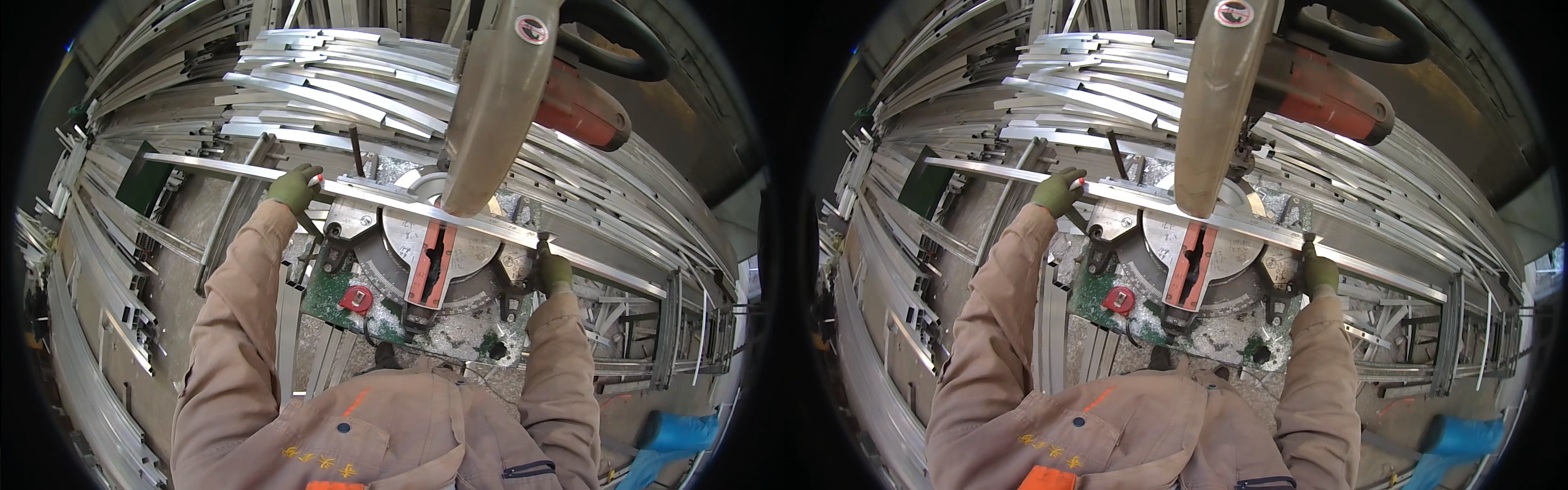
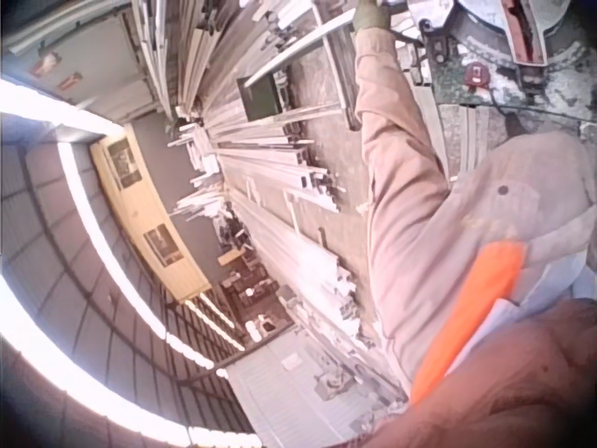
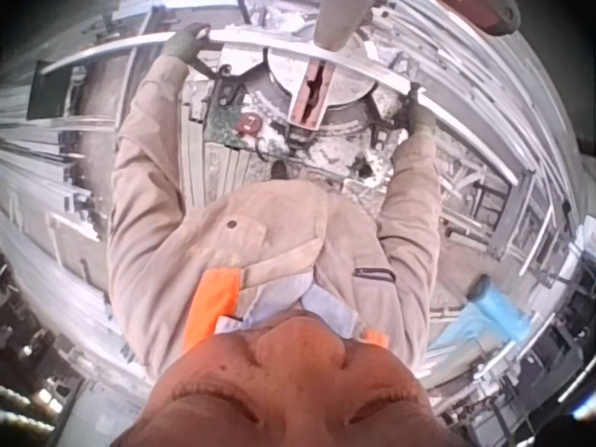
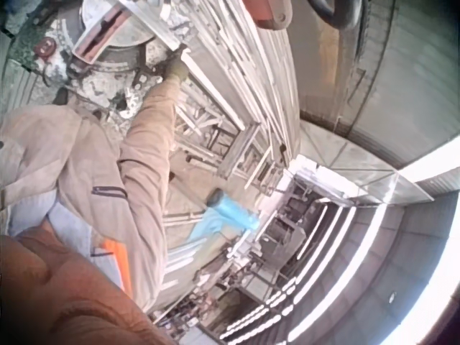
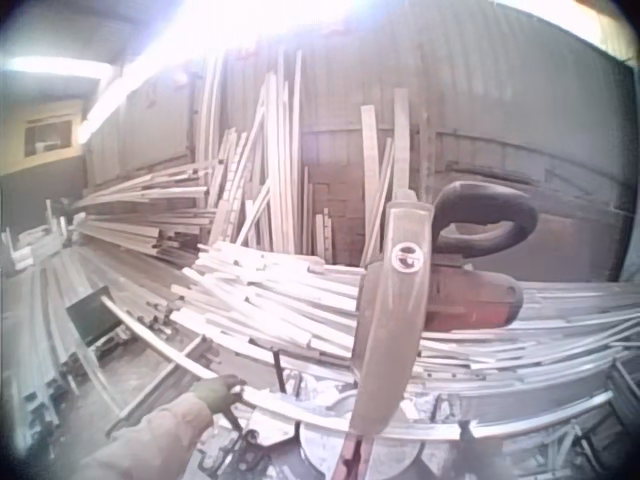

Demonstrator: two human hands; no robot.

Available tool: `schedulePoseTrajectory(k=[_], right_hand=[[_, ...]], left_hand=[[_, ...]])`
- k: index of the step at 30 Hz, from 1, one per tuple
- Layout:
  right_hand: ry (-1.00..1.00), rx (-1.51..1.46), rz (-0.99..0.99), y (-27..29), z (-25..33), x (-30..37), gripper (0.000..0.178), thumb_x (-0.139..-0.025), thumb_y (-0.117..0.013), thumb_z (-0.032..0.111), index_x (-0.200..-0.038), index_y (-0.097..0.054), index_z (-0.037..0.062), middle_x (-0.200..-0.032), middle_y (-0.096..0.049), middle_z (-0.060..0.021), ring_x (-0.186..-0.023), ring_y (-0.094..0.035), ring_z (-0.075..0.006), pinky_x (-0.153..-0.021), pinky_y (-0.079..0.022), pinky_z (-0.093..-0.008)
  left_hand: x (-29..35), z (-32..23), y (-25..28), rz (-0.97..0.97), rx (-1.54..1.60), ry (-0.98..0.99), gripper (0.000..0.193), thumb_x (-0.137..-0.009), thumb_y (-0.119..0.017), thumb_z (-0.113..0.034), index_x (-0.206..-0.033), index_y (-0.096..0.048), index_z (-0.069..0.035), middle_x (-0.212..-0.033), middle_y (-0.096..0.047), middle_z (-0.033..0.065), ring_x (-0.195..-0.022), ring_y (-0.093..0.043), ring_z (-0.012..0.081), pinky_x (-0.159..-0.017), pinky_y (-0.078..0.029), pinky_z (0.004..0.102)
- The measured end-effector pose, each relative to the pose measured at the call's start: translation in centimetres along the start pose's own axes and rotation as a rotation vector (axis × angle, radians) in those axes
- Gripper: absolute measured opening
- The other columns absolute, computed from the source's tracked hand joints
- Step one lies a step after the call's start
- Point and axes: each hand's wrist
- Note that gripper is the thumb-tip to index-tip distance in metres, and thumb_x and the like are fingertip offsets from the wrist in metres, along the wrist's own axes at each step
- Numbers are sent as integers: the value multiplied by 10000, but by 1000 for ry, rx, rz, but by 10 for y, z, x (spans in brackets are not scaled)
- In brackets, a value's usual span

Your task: The person repeatedly picks up long metal profiles, places them on a chop saw, and cuts them into shorter pieces. The cut pieces are set aside on the floor while the process continues with additional profiles.

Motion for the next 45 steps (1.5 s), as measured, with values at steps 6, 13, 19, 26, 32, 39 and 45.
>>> schedulePoseTrajectory(k=[6, 13, 19, 26, 32, 39, 45], right_hand=[[-43, 125, 49, 7, 5, 4, 797, -1098, -713, 377, -1836, -415, 350, -1356, -843, -254, -1247, -831, -457, -1049, -661, -589], [-462, -549, 29, 25, 16, 18, 853, -1194, -435, 777, -1407, -864, 72, -1384, -849, -250, -1369, -779, -462, -1156, -606, -571], [-404, -627, 20, 53, 18, 50, 888, -1126, -512, 835, -1414, -866, 72, -1436, -834, -243, -1376, -783, -445, -1191, -587, -542], [37, -1188, -939, 237, 44, 148, 388, -1124, -816, 431, -1268, -852, 73, -1075, -868, -124, -979, -797, -246, -845, -623, -398], [639, -236, -1569, 423, 86, 212, 738, -978, -961, 387, -1581, -718, 37, -1457, -804, -224, -1312, -788, -384, -1122, -626, -478], [784, -319, -302, 529, 145, 203, 453, -1061, -911, 395, -1370, -891, 65, -1178, -876, -3, -1094, -763, -98, -1006, -615, -326], [589, 235, -503, 510, 162, 231, 391, -1085, -757, 476, -1431, -868, 330, -1275, -884, -137, -1140, -815, -344, -1055, -622, -463]], left_hand=[[24, -84, -11, -44, 84, -216, 632, -1069, -827, -351, -1676, -686, -246, -1739, -660, 130, -1387, -752, 451, -1115, -631, 538], [14, -158, -40, -5, 85, -231, 673, -932, -939, -505, -1489, -775, -165, -1538, -777, 126, -1251, -800, 436, -1006, -641, 552], [11, -154, -58, -119, 182, -168, 606, -884, -996, -396, -1378, -804, -102, -1452, -800, 148, -1227, -796, 448, -1007, -636, 531], [16, -146, -55, -125, 146, -157, 573, -856, -984, -535, -1226, -758, -160, -1391, -799, 119, -1244, -784, 448, -1015, -619, 568], [19, -150, -51, -108, 185, -136, 540, -883, -975, -509, -1250, -768, -170, -1372, -792, 106, -1228, -785, 443, -1003, -621, 575], [18, -150, -49, -46, 168, -88, 635, -861, -980, -460, -1402, -800, -179, -1392, -804, 104, -1265, -787, 419, -1047, -621, 535], [18, -153, -48, -66, 123, -105, 605, -890, -977, -434, -1420, -794, -206, -1385, -811, 106, -1246, -801, 418, -1023, -631, 552]])
Point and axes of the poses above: each hand's wrist, its own x-axis away from the middle knuckle, its own y-axis out of the back of the hand, z = x × y
